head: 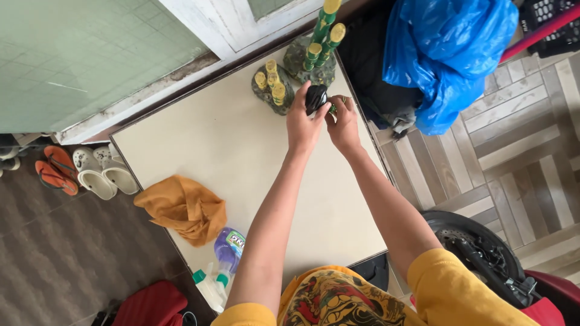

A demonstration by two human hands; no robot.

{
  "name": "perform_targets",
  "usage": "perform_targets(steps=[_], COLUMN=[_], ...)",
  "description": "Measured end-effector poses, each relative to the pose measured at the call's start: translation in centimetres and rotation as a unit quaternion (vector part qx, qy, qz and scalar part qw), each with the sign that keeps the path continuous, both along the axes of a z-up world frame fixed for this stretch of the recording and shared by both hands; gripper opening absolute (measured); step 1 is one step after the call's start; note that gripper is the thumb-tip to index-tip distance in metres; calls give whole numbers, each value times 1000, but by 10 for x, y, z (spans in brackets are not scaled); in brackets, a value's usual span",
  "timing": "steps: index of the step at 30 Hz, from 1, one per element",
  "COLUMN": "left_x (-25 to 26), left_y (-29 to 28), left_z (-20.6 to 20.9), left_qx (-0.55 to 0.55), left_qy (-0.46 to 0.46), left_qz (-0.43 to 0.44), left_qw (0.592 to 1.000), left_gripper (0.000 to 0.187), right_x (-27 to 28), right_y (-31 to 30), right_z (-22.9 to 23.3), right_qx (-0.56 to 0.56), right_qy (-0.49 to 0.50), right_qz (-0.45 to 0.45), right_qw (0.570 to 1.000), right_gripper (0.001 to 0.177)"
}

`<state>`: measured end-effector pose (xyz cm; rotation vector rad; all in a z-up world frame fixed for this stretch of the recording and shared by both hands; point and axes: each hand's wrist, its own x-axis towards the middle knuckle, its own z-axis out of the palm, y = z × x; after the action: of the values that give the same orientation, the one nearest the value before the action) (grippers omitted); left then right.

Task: Cleaning a table surface by spraying it with a cleaning solution and wiping it down with a cloth after moving objects.

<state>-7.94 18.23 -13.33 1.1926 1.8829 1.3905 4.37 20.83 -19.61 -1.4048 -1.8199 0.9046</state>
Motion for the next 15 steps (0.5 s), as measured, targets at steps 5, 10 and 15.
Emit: perform_targets(steps=[5, 10, 15], left_x=[-4, -3, 10], left_y=[9, 3, -41], left_z=[-4, 8, 51], left_qx=[0, -27, 41], left_qy=[9, 62, 61], left_qz=[-5, -25, 21], left_qw=[1000, 997, 997], left_gripper=[66, 73, 56], right_x=[-7, -8, -4], right_y=[0, -11, -37], right_z=[5, 26, 43], right_qx=[-8, 17, 69], right_qy=[-3, 5, -13], right_qz=[7, 8, -54], right_qw=[1000, 1000, 996], right_gripper=[43, 68, 75])
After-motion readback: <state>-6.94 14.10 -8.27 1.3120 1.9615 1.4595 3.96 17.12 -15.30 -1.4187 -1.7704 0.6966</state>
